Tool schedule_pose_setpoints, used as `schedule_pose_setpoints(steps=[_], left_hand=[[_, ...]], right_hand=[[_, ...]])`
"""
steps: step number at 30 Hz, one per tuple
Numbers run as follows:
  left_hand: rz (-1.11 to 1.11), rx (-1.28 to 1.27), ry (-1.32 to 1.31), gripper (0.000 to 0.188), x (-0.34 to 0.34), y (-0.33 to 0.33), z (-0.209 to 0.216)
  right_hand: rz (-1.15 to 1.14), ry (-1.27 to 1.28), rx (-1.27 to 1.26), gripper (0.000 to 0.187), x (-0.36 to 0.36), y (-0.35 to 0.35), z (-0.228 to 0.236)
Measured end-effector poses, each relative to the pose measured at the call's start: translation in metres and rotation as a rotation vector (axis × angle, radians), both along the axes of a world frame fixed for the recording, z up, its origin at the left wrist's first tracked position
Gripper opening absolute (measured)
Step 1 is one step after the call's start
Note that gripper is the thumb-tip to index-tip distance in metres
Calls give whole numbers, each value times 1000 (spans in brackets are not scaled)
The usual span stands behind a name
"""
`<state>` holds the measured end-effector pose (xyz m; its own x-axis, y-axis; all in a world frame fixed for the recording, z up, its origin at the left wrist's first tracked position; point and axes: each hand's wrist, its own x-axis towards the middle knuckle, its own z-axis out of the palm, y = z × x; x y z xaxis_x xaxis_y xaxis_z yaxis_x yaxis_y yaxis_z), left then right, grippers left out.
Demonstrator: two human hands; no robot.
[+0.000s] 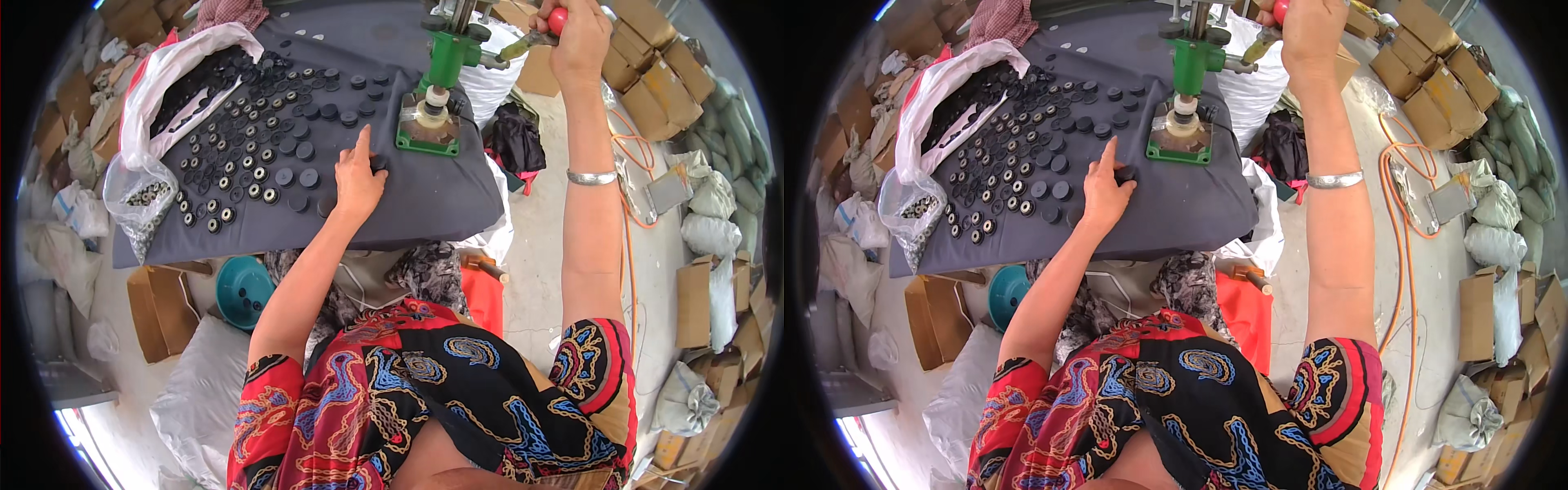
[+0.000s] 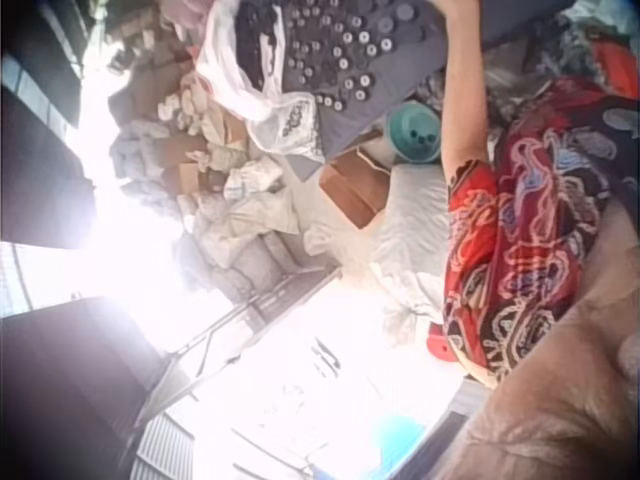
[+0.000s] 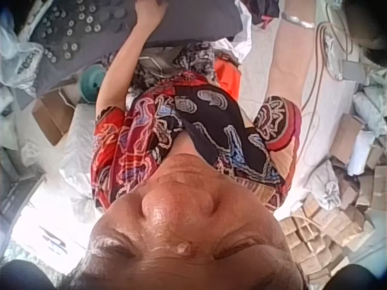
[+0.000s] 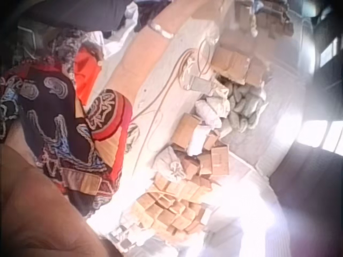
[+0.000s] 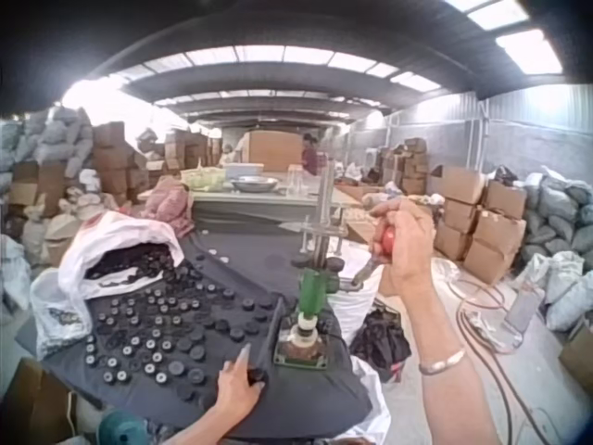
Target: The person operates a green manual punching machine to process small black circular objects. They repeatedly pick up the objects, place them under the machine's die, and pull a lever to activate the press. The processed items are then moved aside on the table.
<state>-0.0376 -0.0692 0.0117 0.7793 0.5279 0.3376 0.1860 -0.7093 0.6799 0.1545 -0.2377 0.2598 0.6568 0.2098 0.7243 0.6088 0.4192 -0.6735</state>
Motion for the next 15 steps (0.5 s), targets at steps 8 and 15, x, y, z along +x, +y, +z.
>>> schedule_pose_setpoints(steps=[8, 15], left_hand=[[31, 8, 80, 90, -2, 0, 5], [23, -5, 19, 92, 0, 3, 1]], right_hand=[[-6, -19, -17, 20, 4, -1, -1], [-8, 40, 21, 20, 4, 0, -1]])
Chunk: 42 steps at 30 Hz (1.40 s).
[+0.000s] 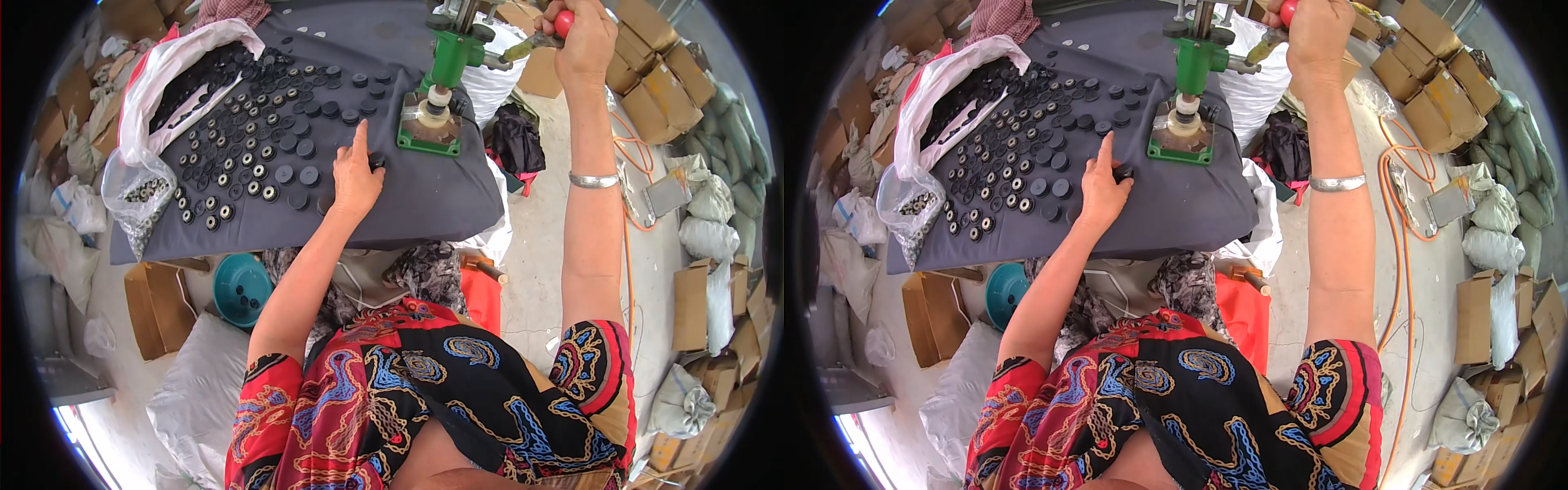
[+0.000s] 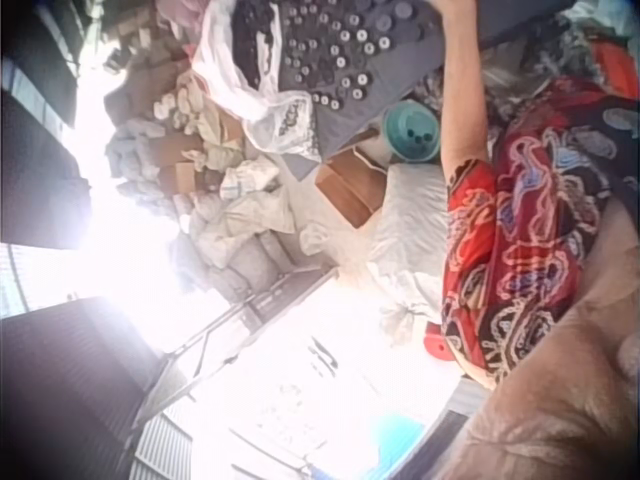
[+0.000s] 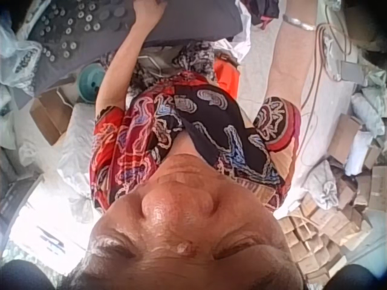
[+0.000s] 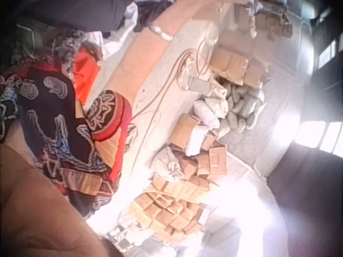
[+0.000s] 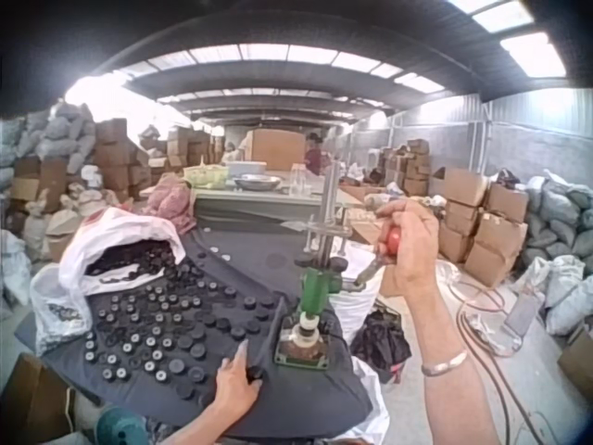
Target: The person operates a green manual punching machine to process small black circular objects. They repeatedly pick up the objects, place them under the machine's die, and pull a lever to activate the press. The processed items are then moved aside on the table.
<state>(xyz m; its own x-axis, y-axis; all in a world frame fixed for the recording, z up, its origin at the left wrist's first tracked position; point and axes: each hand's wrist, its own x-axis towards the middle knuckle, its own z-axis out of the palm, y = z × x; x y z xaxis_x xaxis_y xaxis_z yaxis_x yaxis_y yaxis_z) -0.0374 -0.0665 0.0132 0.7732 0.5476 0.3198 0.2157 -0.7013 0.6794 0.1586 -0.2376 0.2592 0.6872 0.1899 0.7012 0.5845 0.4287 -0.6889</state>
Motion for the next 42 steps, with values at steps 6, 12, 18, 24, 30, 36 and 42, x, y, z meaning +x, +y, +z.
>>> schedule_pose_setpoints(steps=[6, 12, 18, 24, 30, 36, 42], left_hand=[[-10, -79, -79, 96, 10, -4, 14], [-159, -29, -180, 95, 55, -6, 39], [-209, -41, -123, 97, 88, 1, 39], [-266, -36, -106, 95, 101, 0, 43], [-304, -17, -148, 95, 118, 4, 37], [-298, -43, -133, 98, 126, 0, 40], [-249, -67, -138, 100, 132, 2, 34]], right_hand=[[12, -43, -43, 21, -1, -1, 1], [19, -6, -39, 23, 6, 1, 8], [62, 44, -76, 27, 41, 16, 25], [-35, 115, -92, 29, 48, 20, 30], [-16, 32, -113, 31, 47, 19, 30], [-36, 41, -130, 32, 49, 19, 32], [-5, 22, -109, 27, 27, 14, 24]])
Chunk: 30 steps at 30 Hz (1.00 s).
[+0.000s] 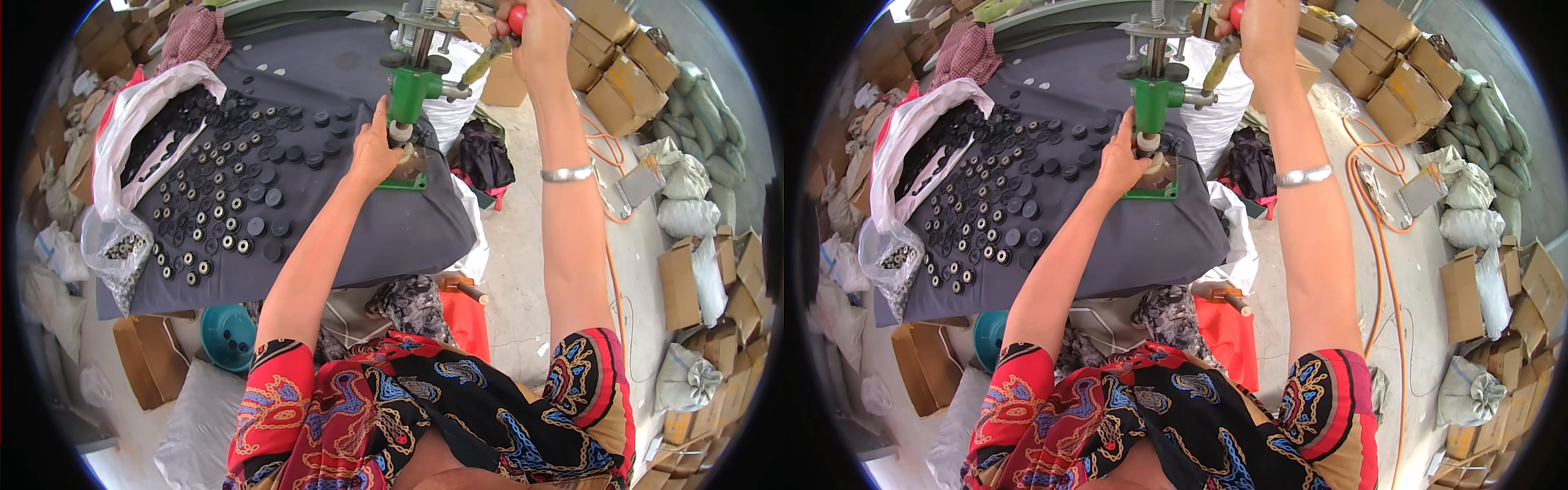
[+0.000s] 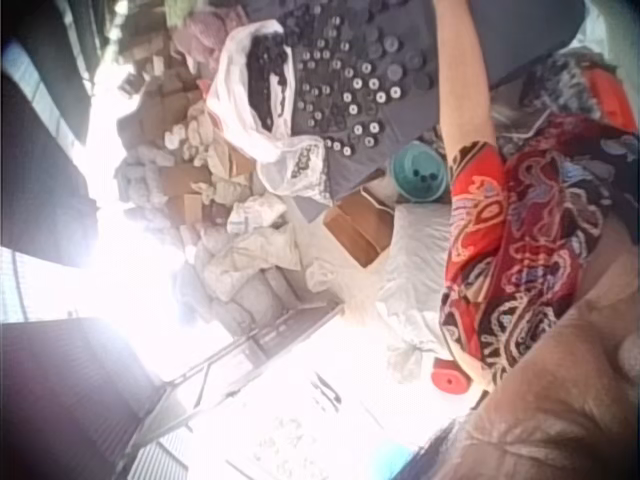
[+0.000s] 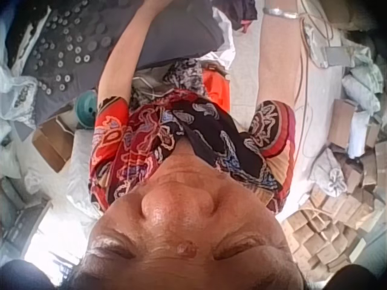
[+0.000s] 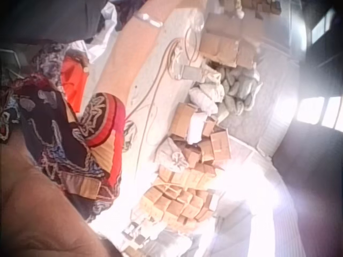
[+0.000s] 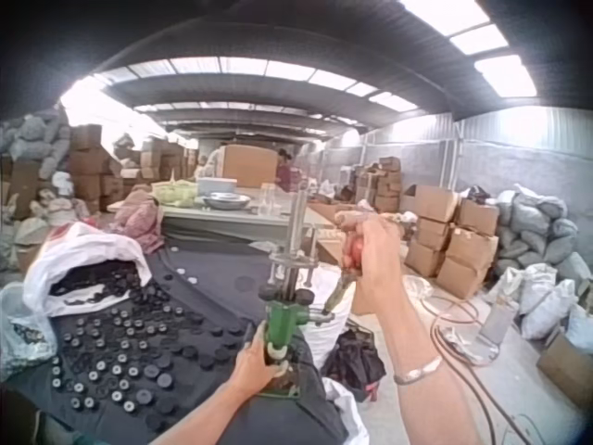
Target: The person operates a green manual punching machine to process small black circular objects. They repeatedly pick up the objects, place them under the machine's die, and pull a lever to activate the press. The processed items are then moved aside on the table.
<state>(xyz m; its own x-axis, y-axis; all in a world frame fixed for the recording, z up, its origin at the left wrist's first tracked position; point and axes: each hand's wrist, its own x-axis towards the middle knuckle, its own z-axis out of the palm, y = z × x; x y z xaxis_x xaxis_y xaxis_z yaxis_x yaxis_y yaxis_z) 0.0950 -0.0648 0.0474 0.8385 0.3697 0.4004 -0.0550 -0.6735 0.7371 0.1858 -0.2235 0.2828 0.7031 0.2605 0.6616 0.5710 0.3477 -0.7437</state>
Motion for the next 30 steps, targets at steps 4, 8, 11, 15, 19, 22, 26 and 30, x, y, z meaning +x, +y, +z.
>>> schedule_pose_setpoints(steps=[4, 8, 11, 15, 19, 22, 26, 30], left_hand=[[9, -25, -43, 99, 0, 0, -4], [-2, -42, -28, 98, -2, 1, -4], [1, -44, -46, 97, -1, 2, -8], [3, -46, -48, 94, -3, 3, -12], [-11, -28, -127, 94, 1, 6, -16], [-27, -126, -85, 93, 1, 7, -16], [28, -129, -48, 95, 5, 7, -15], [27, -141, -50, 94, 5, 6, -13]], right_hand=[[23, -4, 51, 23, -29, -16, -22], [16, -73, 67, 22, -68, -29, -54], [-20, -191, 82, 22, -84, -38, -93], [-94, -503, 12, 20, -94, -52, -158], [-84, -512, -17, 19, -101, -50, -172], [-88, -412, -72, 20, -100, -53, -149], [-24, -172, -59, 22, -90, -43, -97], [26, -78, -45, 23, -88, -40, -81]])
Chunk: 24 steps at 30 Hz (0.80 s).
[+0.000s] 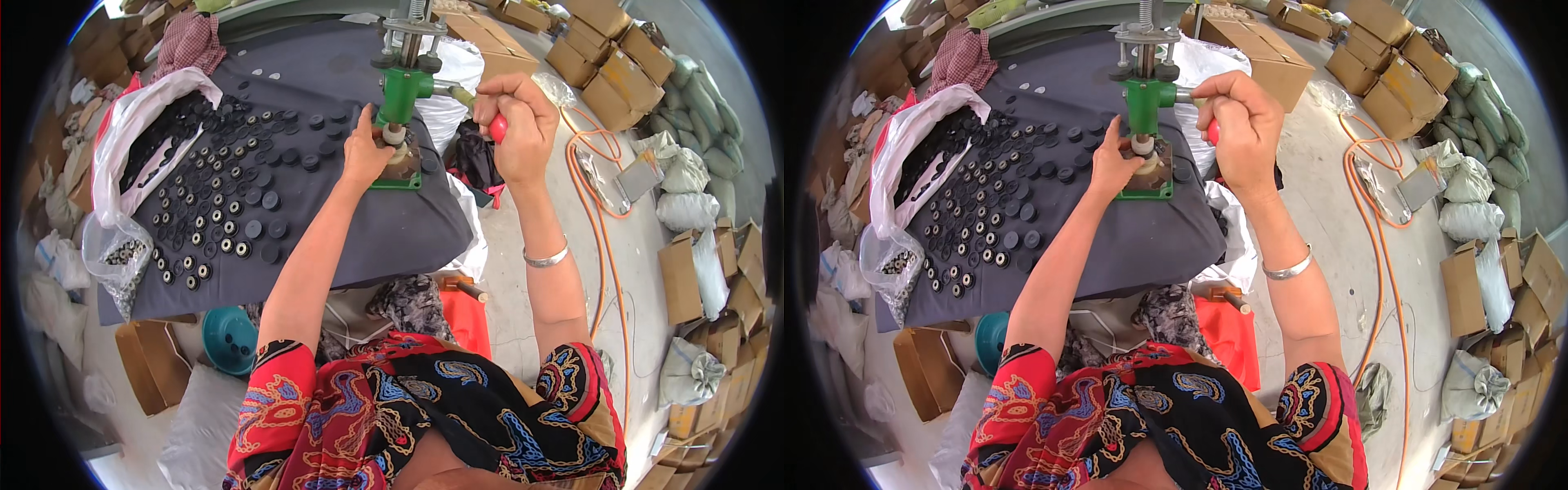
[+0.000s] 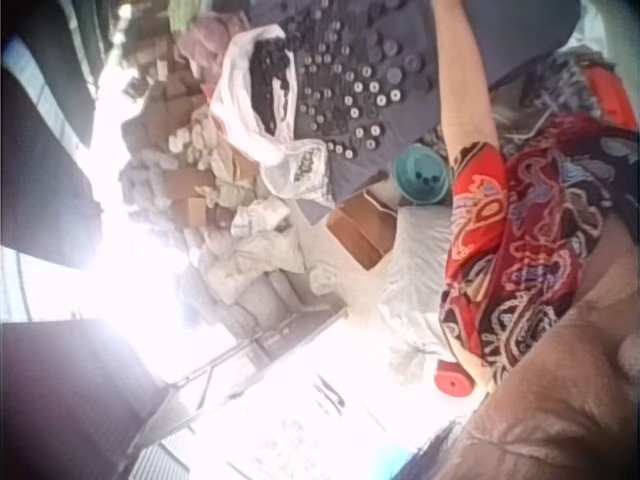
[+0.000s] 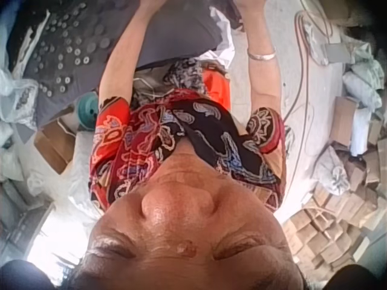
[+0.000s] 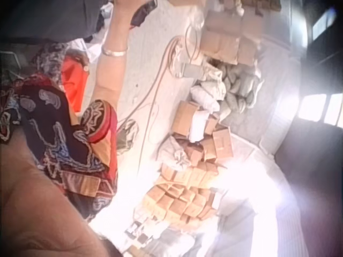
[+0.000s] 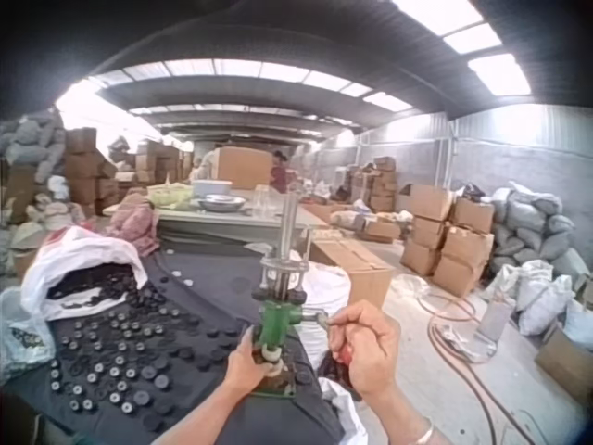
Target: The person operates a green manual punching machine to process small black circular objects. They repeatedly pick up the objects, place them under the machine's die, and pull a lever to activate the press. The processed items are then moved aside on the table.
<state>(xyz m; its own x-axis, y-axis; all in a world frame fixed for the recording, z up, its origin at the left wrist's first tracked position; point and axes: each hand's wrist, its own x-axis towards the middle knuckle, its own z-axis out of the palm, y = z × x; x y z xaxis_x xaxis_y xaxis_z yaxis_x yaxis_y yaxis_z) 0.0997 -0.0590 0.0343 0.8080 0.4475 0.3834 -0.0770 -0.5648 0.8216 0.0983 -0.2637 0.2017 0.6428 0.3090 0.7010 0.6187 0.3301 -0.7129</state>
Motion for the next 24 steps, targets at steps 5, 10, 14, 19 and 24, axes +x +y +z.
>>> schedule_pose_setpoints(steps=[5, 10, 14, 19, 24], left_hand=[[36, -13, -41, 86, -12, 0, 4], [142, -55, -159, 70, -46, 22, 20], [201, 32, -262, 52, -109, 51, 60], [352, 147, -131, 34, -212, 75, 52], [285, 297, 11, 28, -260, 25, 22]], right_hand=[[-70, -254, -17, 21, -13, -14, -60], [-103, -554, 54, 17, -5, -10, -112], [-88, -470, -55, 18, -9, -17, -96], [4, -119, -2, 22, -7, -8, -28], [32, -3, 6, 24, 12, 0, 11]])
